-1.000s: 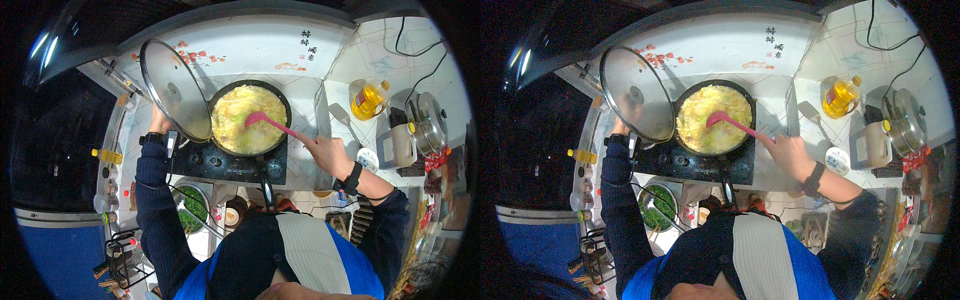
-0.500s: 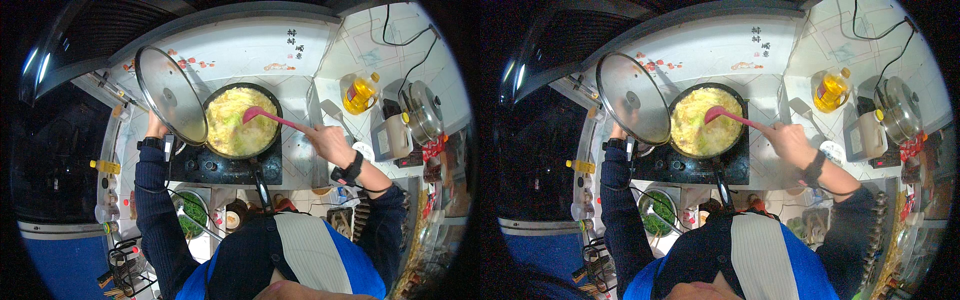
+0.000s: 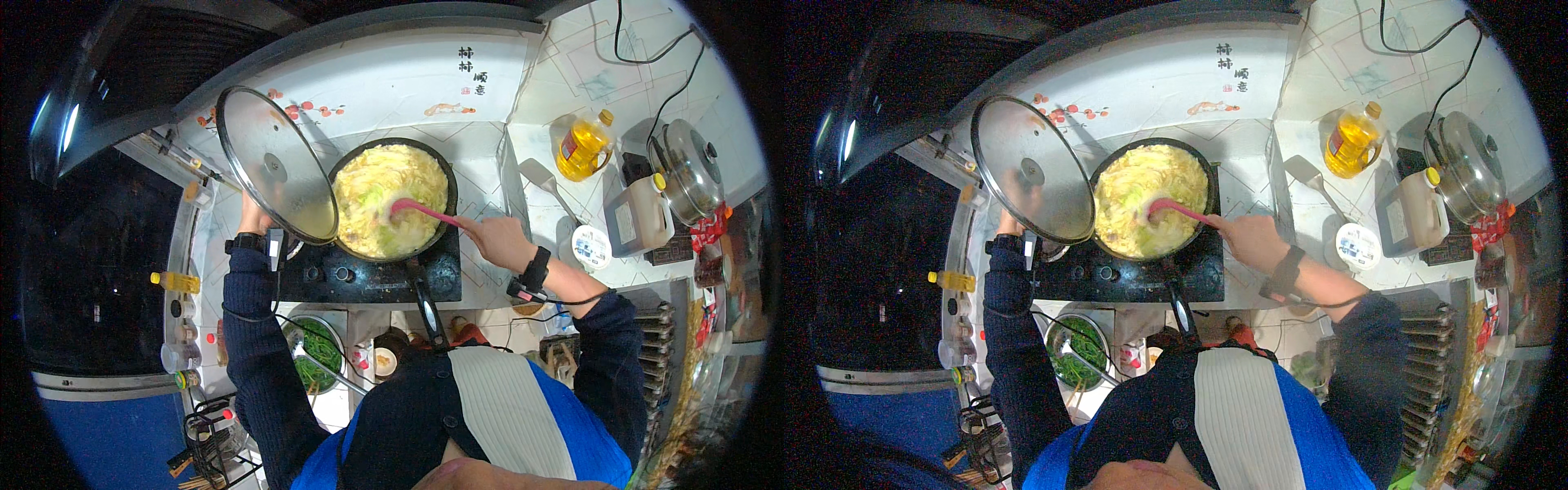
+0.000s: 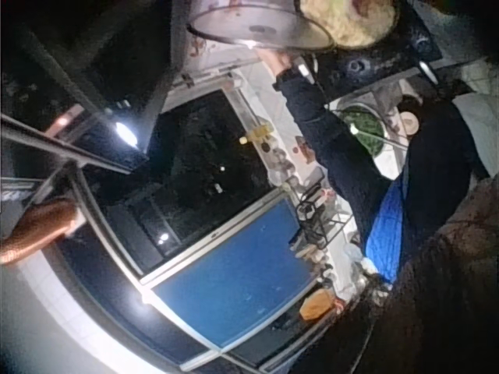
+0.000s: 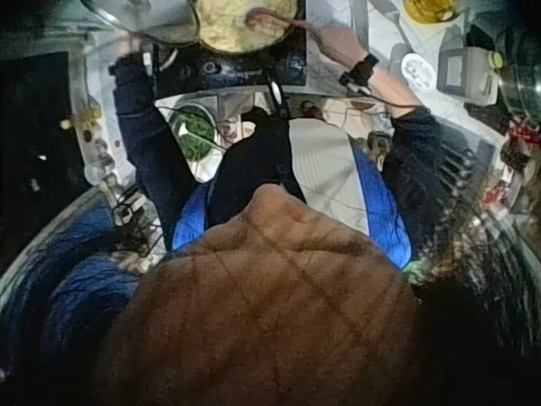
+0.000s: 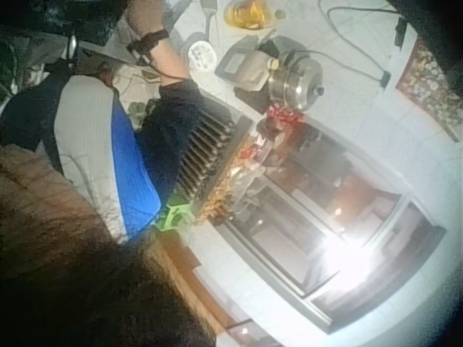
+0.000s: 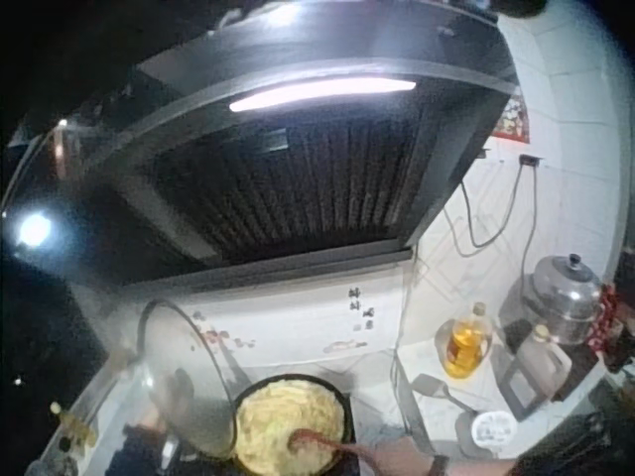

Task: The person stirs a simmering dish in a pot on the stove using a pink ladle, repeatedly lifting and replacing the lid to check the contents. The person also briefly handles a small packet on the counter.

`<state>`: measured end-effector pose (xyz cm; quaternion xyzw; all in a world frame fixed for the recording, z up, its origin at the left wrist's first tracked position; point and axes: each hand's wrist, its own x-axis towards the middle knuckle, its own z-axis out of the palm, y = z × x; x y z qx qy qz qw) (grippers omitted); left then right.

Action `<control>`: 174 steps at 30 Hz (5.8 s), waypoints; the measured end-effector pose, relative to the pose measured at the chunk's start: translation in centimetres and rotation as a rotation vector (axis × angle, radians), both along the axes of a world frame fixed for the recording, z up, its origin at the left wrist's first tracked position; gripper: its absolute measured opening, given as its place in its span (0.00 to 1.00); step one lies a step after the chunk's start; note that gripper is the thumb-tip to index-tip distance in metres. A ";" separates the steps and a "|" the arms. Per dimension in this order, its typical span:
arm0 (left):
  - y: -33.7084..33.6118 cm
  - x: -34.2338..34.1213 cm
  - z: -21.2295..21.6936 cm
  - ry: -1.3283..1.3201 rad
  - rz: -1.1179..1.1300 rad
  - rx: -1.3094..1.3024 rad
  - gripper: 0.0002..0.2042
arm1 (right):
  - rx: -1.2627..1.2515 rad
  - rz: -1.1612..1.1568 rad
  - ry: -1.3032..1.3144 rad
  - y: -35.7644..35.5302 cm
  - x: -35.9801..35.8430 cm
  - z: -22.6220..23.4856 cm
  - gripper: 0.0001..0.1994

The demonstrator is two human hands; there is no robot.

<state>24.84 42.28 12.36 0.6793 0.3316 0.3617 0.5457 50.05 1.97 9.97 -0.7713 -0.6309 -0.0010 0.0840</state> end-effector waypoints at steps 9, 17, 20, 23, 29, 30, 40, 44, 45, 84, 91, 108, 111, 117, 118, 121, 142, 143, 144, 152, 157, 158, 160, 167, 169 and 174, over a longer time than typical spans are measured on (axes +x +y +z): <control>0.1 -0.5 0.3 0.001 0.004 0.020 0.11 | 0.177 0.014 0.133 -1.5 -1.2 2.8 0.16; -0.2 -0.6 0.4 0.007 0.004 0.038 0.11 | 0.005 0.038 0.086 -1.9 -2.6 1.2 0.19; -0.3 -0.7 0.6 0.011 0.007 0.047 0.11 | 0.097 0.054 0.000 -1.6 -2.5 1.2 0.19; -0.5 -0.7 0.6 0.013 0.008 0.055 0.11 | 0.171 -0.013 -0.027 0.1 -1.5 1.3 0.20; -1.0 -0.2 0.7 0.014 0.009 0.080 0.11 | 0.244 -0.213 -0.024 6.9 0.5 -1.4 0.23; -1.1 0.0 0.7 0.014 0.009 0.083 0.11 | 0.220 -0.203 -0.026 7.3 0.5 -2.0 0.23; -1.1 0.1 0.6 0.012 0.017 0.126 0.10 | 0.085 -0.008 -0.013 1.9 -0.4 -0.2 0.26; -1.2 0.3 0.7 0.020 0.013 0.153 0.10 | 0.203 -0.057 -0.051 2.8 -0.7 0.6 0.27; -1.3 0.4 0.8 0.021 0.011 0.158 0.10 | 0.237 -0.076 -0.039 3.4 -0.9 0.4 0.27; -12.5 12.6 1.7 0.937 0.016 0.708 0.29 | 0.942 -0.536 1.958 -11.3 0.2 1.8 0.23; -13.6 14.0 -1.1 0.982 -0.050 0.879 0.26 | 0.906 -0.549 1.943 -12.6 0.6 0.6 0.23; -12.8 14.9 -4.1 1.099 -0.073 0.898 0.28 | 0.873 -0.487 1.970 -13.5 0.5 0.8 0.24; -12.9 15.1 -4.0 1.109 -0.085 0.875 0.28 | 0.865 -0.498 2.002 -13.8 0.4 0.3 0.24; -13.9 14.1 -1.6 0.978 -0.182 0.718 0.25 | 0.767 -0.587 2.161 -13.8 -0.3 -0.9 0.20; -14.1 14.3 -1.4 0.998 -0.170 0.723 0.24 | 0.728 -0.514 2.253 -13.7 -0.3 -1.0 0.18; -13.6 14.7 -1.0 1.113 -0.200 0.762 0.32 | 0.715 -0.279 2.203 -13.1 -1.0 -1.0 0.22; -24.3 5.5 0.1 0.587 -0.729 0.602 0.17 | 1.063 -0.554 1.991 -25.2 -16.0 -0.9 0.19; -25.2 5.2 0.0 0.597 -0.766 0.580 0.16 | 1.059 -0.578 1.980 -26.2 -16.9 -0.3 0.19; -26.0 4.8 -0.1 0.596 -0.789 0.558 0.16 | 1.045 -0.608 1.991 -27.0 -17.9 0.2 0.19; -32.0 2.6 -1.6 0.480 -0.877 0.452 0.11 | 1.163 -0.678 1.909 -31.5 -22.5 0.9 0.18; -36.9 0.3 -2.5 0.400 -0.859 0.353 0.09 | 1.236 -0.651 1.886 -34.8 -24.3 0.0 0.19; -38.1 -0.3 -2.7 0.384 -0.854 0.327 0.08 | 1.235 -0.680 1.904 -35.7 -24.7 -0.2 0.19; -40.6 -1.5 -3.1 0.334 -0.824 0.258 0.07 | 1.261 -0.670 1.896 -37.6 -25.5 -0.4 0.19; -50.7 -5.4 -5.0 0.066 -0.674 -0.087 0.05 | 1.298 -0.708 1.863 -47.2 -29.2 -1.5 0.19; -53.5 -6.1 -5.5 0.016 -0.667 -0.164 0.05 | 1.344 -0.759 1.845 -50.0 -30.4 -2.2 0.17; -59.6 -7.2 -7.3 0.043 -0.753 -0.302 0.10 | 1.409 -0.916 1.848 -55.4 -33.4 -3.9 0.17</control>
